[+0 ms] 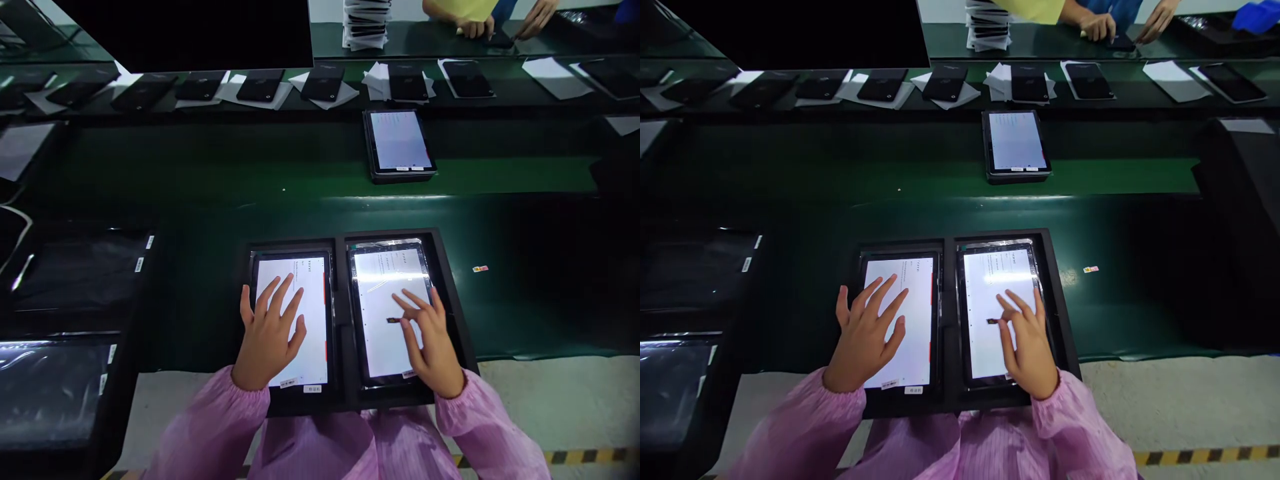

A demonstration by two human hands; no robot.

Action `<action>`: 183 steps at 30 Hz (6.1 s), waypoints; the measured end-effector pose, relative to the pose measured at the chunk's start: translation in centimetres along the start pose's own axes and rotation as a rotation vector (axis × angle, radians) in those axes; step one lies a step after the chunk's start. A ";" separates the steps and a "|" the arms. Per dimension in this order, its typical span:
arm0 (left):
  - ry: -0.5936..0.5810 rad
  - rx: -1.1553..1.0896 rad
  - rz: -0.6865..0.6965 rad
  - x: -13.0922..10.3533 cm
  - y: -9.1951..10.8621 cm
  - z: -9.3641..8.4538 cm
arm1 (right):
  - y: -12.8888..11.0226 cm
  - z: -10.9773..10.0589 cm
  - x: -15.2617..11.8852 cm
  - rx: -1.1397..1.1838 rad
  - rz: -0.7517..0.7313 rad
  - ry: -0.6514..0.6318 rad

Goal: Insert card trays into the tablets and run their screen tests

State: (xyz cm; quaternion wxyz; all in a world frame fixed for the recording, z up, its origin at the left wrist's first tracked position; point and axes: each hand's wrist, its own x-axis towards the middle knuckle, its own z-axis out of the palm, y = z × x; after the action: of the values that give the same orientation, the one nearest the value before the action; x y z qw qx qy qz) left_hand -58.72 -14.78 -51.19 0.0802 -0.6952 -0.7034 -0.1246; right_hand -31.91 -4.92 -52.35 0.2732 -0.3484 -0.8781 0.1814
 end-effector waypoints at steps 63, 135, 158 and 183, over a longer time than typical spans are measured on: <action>-0.057 -0.032 0.072 3.8 -2.4 1.2 | 7.0 -0.5 4.3 -0.141 -0.004 -0.045; -0.293 -1.395 -0.459 7.5 -9.3 -9.3 | -14.7 0.2 20.3 0.269 -0.408 -0.500; -0.301 -1.329 -0.581 10.9 -10.6 -6.0 | -11.1 -0.3 21.6 0.093 -0.252 -0.294; 0.216 -0.884 -0.426 19.4 -10.8 -0.1 | -1.5 1.3 8.5 -0.251 -0.543 -0.046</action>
State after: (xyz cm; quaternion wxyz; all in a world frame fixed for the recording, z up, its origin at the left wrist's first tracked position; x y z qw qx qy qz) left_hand -69.91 3.78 -46.23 -0.1768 -0.4867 -0.6974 -0.4955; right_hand -38.60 -0.08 -49.66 0.2464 -0.1277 -0.9607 -0.0005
